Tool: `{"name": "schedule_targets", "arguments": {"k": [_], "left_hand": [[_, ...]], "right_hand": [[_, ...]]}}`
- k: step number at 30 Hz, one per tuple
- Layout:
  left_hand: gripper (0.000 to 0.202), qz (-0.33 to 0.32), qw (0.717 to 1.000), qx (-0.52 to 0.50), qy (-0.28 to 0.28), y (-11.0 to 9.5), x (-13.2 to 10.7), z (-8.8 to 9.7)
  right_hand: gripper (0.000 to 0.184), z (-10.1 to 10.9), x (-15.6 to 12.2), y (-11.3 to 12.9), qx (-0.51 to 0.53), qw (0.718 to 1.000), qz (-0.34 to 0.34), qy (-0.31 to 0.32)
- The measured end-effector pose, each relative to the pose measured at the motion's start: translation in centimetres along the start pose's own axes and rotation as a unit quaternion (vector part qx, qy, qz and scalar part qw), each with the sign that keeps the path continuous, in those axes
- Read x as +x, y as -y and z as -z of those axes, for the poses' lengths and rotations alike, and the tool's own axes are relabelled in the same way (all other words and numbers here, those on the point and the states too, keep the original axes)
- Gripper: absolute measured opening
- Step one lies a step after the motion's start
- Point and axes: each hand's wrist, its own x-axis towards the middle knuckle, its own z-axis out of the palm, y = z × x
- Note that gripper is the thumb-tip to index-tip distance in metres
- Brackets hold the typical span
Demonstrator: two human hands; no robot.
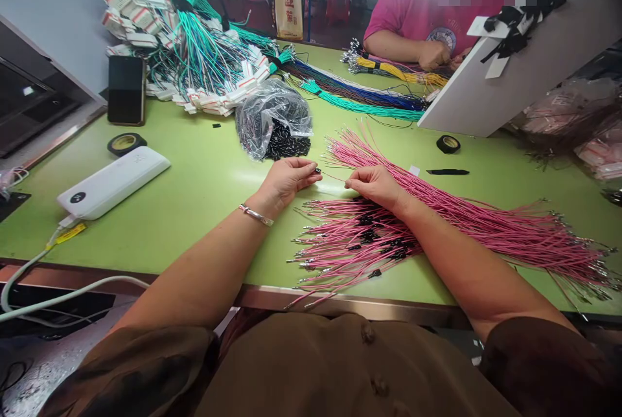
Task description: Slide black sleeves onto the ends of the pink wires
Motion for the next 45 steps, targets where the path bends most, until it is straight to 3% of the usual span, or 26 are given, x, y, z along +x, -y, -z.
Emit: {"name": "schedule_targets", "arguments": {"k": [11,17,25,45], "left_hand": [[0.012,0.002,0.996,0.080,0.040,0.1,0.0,0.5],[0.008,0.006,0.997,0.059,0.039,-0.1,-0.1,0.6],[0.005,0.023,0.996,0.064,0.054,-0.1,0.2,1.0],[0.012,0.017,0.993,0.101,0.059,-0.3,-0.3,0.8]], "right_hand": [[0.026,0.2,0.0,0.2,-0.007,1.000,0.010,0.021],[0.026,0.3,0.0,-0.2,-0.012,0.998,0.022,0.058],[0.024,0.4,-0.2,0.3,0.014,1.000,0.009,0.018],[0.024,0.5,-0.2,0.2,-0.009,0.998,0.015,0.054]]}}
